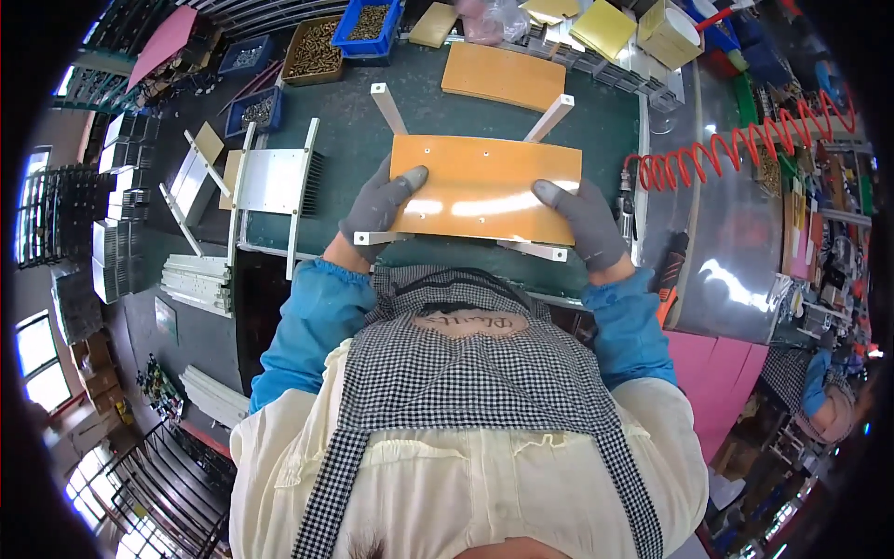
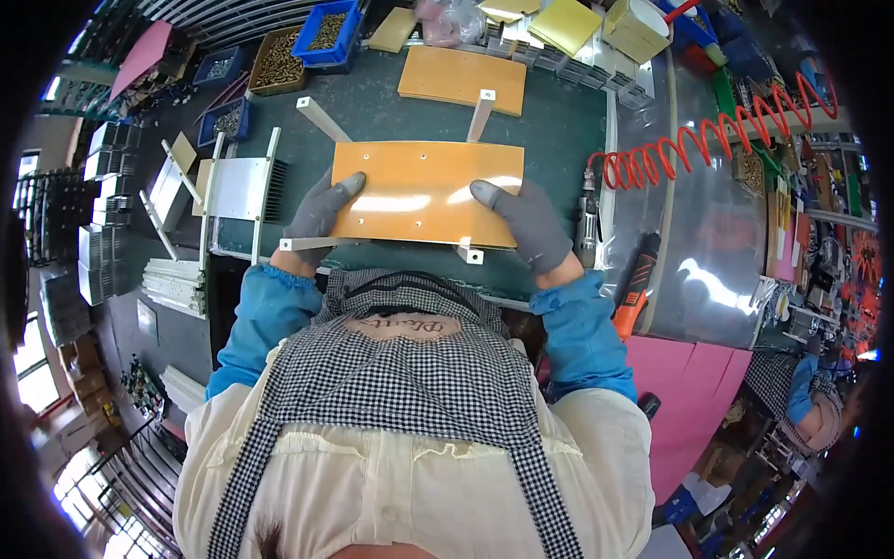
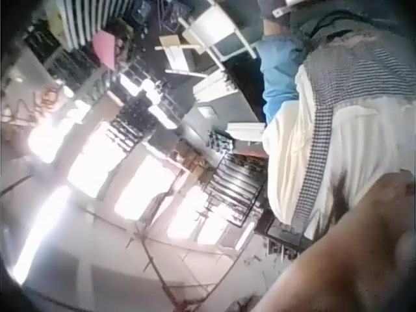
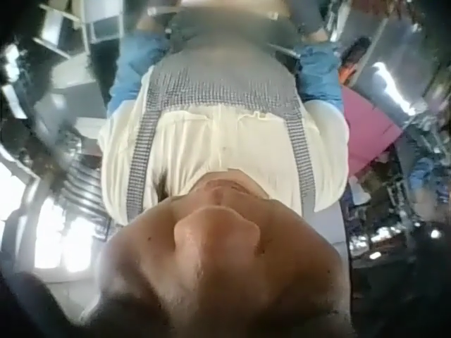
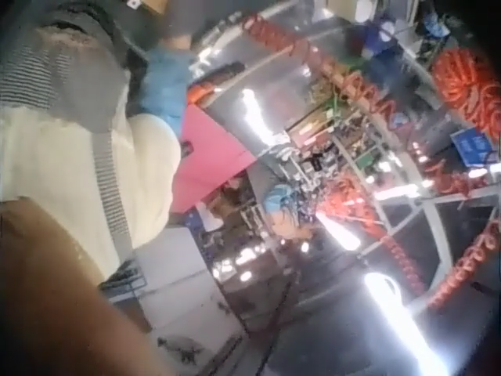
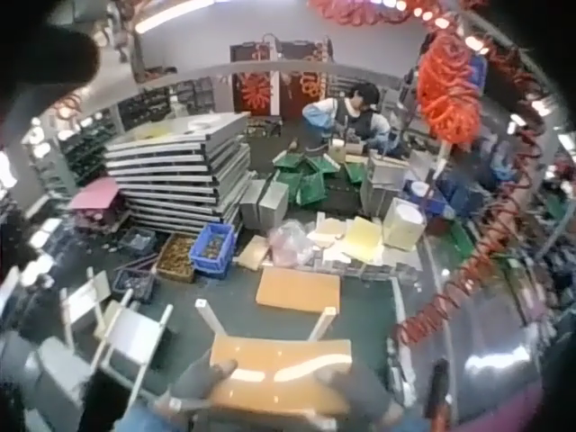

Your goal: Assemble metal and plastic components using a power screwdriver on a workshop bench.

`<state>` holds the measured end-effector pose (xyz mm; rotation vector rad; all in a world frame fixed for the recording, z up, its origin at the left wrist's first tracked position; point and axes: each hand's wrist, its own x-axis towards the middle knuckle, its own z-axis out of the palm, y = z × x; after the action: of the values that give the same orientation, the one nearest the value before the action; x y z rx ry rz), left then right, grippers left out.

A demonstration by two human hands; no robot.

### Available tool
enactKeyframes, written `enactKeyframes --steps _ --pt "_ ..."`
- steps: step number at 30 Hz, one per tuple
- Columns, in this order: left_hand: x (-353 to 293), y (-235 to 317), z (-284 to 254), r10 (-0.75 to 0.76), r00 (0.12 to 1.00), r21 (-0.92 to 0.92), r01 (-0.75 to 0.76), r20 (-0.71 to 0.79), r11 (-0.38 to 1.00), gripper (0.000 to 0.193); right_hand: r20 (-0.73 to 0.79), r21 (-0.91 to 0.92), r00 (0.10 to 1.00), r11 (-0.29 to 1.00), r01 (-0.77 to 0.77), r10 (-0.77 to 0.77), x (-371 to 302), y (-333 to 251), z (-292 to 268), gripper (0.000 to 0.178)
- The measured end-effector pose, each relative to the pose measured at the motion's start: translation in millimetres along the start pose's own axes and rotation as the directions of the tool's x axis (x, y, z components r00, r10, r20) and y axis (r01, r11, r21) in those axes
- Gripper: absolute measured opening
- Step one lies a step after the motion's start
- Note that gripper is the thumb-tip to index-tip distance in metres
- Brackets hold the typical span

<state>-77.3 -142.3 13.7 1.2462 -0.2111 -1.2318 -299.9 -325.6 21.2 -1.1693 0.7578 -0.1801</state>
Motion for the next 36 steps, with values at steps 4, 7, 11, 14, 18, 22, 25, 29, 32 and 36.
enactKeyframes --steps 4,7,11,14,18,22,25,29,32,36 --pt "-2.2 -0.4 1.9 -0.026 0.999 -0.065 0.024 -0.026 0.998 0.049 -0.057 0.026 0.998 1.000 0.003 -0.001 -3.2 -4.8 6.4 0.038" --pt "-2.9 -1.0 4.7 0.025 0.999 -0.064 -0.027 -0.034 0.998 0.057 -0.059 0.010 0.998 1.000 -0.011 0.011 0.8 -3.4 3.3 0.040" --pt "-3.7 -0.9 6.4 0.025 0.999 -0.057 -0.028 -0.044 0.998 0.057 -0.046 -0.038 0.999 0.999 -0.023 0.022 1.2 -6.0 0.7 0.042" --pt "-2.8 -4.0 5.7 0.021 0.996 -0.017 -0.023 -0.084 1.000 0.058 -0.008 0.005 1.000 1.000 -0.027 0.027 1.0 -5.5 0.0 0.043" --pt "-3.0 -4.7 1.7 -0.007 0.997 -0.001 0.007 -0.080 1.000 0.058 0.010 0.011 0.999 0.999 -0.047 0.047 -0.7 -6.9 0.0 0.045" --pt "-0.9 -5.9 -0.6 -0.023 0.999 -0.019 0.022 -0.046 1.000 0.057 0.002 0.109 1.000 0.994 -0.020 0.020 0.4 0.9 -5.1 0.052" --pt "1.9 -7.7 -4.9 -0.010 1.000 -0.009 0.010 -0.012 1.000 0.058 0.037 0.132 0.997 0.989 -0.065 0.061 0.4 3.5 -7.5 0.054" --pt "-1.1 -4.2 -3.1 -0.029 0.999 -0.025 0.028 -0.041 0.999 0.057 0.032 0.022 0.998 0.998 -0.052 0.051 -4.1 -8.9 2.2 0.055" --pt "-2.6 -3.4 1.5 -0.060 0.997 -0.079 0.056 -0.043 0.995 0.055 0.059 0.125 0.995 0.988 -0.086 0.079 1.7 2.2 -1.5 0.053" --pt "-4.0 -0.6 2.9 -0.098 0.995 -0.116 0.096 -0.014 0.989 0.056 0.115 0.211 0.991 0.973 -0.088 0.064 5.7 12.4 -7.6 0.052"
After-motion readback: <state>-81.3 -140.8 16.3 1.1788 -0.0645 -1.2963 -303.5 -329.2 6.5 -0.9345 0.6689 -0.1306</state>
